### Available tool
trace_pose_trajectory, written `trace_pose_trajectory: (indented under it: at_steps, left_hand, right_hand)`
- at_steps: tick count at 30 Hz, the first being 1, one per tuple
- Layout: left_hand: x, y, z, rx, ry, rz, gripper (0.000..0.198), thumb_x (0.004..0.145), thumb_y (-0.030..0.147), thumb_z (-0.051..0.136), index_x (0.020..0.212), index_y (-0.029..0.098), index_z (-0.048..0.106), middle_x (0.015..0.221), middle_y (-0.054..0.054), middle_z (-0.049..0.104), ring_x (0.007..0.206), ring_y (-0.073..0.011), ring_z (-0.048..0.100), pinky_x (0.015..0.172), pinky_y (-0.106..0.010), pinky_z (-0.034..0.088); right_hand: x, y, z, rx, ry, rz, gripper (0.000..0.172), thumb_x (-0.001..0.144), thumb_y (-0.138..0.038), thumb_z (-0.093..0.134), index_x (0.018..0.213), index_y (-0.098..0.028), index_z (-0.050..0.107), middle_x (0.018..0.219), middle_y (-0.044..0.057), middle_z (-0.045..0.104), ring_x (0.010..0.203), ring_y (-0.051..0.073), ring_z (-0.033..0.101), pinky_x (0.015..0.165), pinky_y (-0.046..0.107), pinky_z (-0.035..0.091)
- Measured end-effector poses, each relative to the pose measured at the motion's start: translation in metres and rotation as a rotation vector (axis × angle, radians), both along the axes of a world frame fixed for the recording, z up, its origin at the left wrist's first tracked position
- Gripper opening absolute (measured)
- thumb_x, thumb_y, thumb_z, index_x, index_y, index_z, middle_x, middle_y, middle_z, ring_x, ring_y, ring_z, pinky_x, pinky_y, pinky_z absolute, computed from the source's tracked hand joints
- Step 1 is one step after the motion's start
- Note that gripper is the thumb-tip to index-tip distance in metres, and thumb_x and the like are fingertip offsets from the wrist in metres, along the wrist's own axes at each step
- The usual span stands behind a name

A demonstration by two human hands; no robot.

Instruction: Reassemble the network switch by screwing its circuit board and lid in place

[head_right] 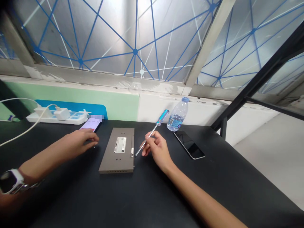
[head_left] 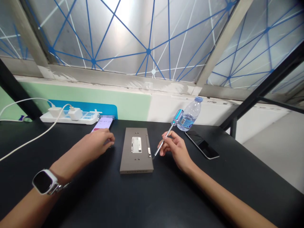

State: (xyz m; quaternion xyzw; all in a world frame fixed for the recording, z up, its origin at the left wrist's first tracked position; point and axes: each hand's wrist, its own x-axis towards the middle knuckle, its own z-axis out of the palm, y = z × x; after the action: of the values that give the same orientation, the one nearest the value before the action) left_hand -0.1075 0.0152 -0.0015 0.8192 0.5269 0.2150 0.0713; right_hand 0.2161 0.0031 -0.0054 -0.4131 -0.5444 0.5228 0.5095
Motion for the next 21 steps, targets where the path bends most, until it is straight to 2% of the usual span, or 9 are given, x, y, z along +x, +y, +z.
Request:
trace_pose_trajectory:
  at_steps: [1, 3, 4, 6, 9, 12, 16, 19, 21]
  left_hand:
    - [0.009, -0.003, 0.002, 0.018, 0.002, -0.022, 0.025, 0.090, 0.037, 0.053, 0.097, 0.022, 0.072, 0.105, -0.011, 0.069, 0.098, -0.0291, 0.067, 0.087, -0.044, 0.053]
    - [0.030, -0.010, 0.005, 0.033, -0.058, -0.086, 0.039, 0.096, 0.042, 0.046, 0.125, 0.020, 0.062, 0.133, -0.014, 0.059, 0.124, -0.0301, 0.057, 0.106, -0.048, 0.045]
    - [0.040, -0.014, 0.004, 0.009, -0.084, -0.094, 0.044, 0.098, 0.044, 0.044, 0.134, 0.022, 0.055, 0.145, -0.013, 0.051, 0.134, -0.0302, 0.049, 0.112, -0.049, 0.040]
    - [0.057, -0.023, 0.000, -0.065, -0.106, -0.126, 0.049, 0.100, 0.046, 0.042, 0.143, 0.025, 0.047, 0.157, -0.011, 0.038, 0.144, -0.0314, 0.037, 0.116, -0.052, 0.034]
    - [0.074, -0.030, -0.010, -0.165, -0.108, -0.144, 0.055, 0.099, 0.050, 0.042, 0.148, 0.024, 0.041, 0.163, -0.012, 0.028, 0.150, -0.0346, 0.024, 0.116, -0.057, 0.032]
    - [0.082, -0.029, -0.018, -0.195, -0.146, -0.125, 0.055, 0.099, 0.050, 0.042, 0.148, 0.025, 0.039, 0.164, -0.010, 0.023, 0.152, -0.0337, 0.016, 0.118, -0.059, 0.027]
    - [0.087, -0.026, -0.023, -0.206, -0.216, -0.137, 0.052, 0.100, 0.051, 0.038, 0.147, 0.028, 0.037, 0.166, -0.009, 0.019, 0.153, -0.0312, 0.012, 0.120, -0.058, 0.024]
    - [0.086, -0.027, -0.023, -0.207, -0.246, -0.134, 0.051, 0.101, 0.050, 0.037, 0.147, 0.029, 0.034, 0.166, -0.009, 0.017, 0.153, -0.0318, 0.013, 0.119, -0.059, 0.025]
    - [0.084, -0.028, -0.020, -0.199, -0.253, -0.106, 0.049, 0.101, 0.048, 0.036, 0.146, 0.029, 0.034, 0.165, -0.010, 0.019, 0.151, -0.0327, 0.018, 0.117, -0.059, 0.029]
  right_hand:
    - [0.000, 0.000, 0.001, -0.003, -0.012, -0.009, 0.025, 0.088, -0.041, 0.065, 0.088, -0.022, 0.048, 0.060, -0.003, 0.066, 0.043, 0.013, 0.060, 0.045, 0.022, 0.043]
    - [0.002, 0.001, 0.002, -0.008, -0.048, -0.032, 0.025, 0.087, -0.040, 0.065, 0.084, -0.022, 0.047, 0.054, -0.006, 0.060, 0.040, 0.012, 0.054, 0.044, 0.022, 0.041]
    - [0.004, 0.002, 0.002, -0.010, -0.076, -0.042, 0.025, 0.087, -0.040, 0.064, 0.081, -0.023, 0.046, 0.052, -0.007, 0.057, 0.039, 0.011, 0.051, 0.043, 0.022, 0.040]
    - [0.009, 0.004, 0.003, -0.003, -0.151, -0.062, 0.027, 0.088, -0.040, 0.059, 0.074, -0.023, 0.043, 0.049, -0.008, 0.050, 0.038, 0.011, 0.045, 0.042, 0.023, 0.037]
    - [0.015, 0.005, 0.007, 0.027, -0.371, -0.086, 0.029, 0.090, -0.038, 0.051, 0.067, -0.023, 0.040, 0.047, -0.007, 0.043, 0.041, 0.012, 0.040, 0.044, 0.024, 0.033]
    - [0.018, 0.005, 0.015, 0.049, -0.760, -0.104, 0.027, 0.087, -0.032, 0.050, 0.063, -0.022, 0.042, 0.052, -0.004, 0.046, 0.048, 0.012, 0.043, 0.051, 0.025, 0.032]
    - [0.016, 0.002, 0.021, 0.049, -1.262, -0.150, 0.022, 0.085, -0.028, 0.047, 0.063, -0.021, 0.045, 0.061, 0.000, 0.055, 0.057, 0.016, 0.049, 0.056, 0.027, 0.028]
    - [0.017, 0.002, 0.020, 0.054, -1.473, -0.145, 0.022, 0.086, -0.031, 0.047, 0.067, -0.022, 0.051, 0.067, 0.004, 0.062, 0.063, 0.020, 0.057, 0.056, 0.029, 0.027]
    - [0.019, 0.003, 0.019, 0.063, -1.556, -0.134, 0.023, 0.087, -0.032, 0.046, 0.069, -0.021, 0.054, 0.070, 0.007, 0.065, 0.067, 0.024, 0.062, 0.056, 0.030, 0.026]
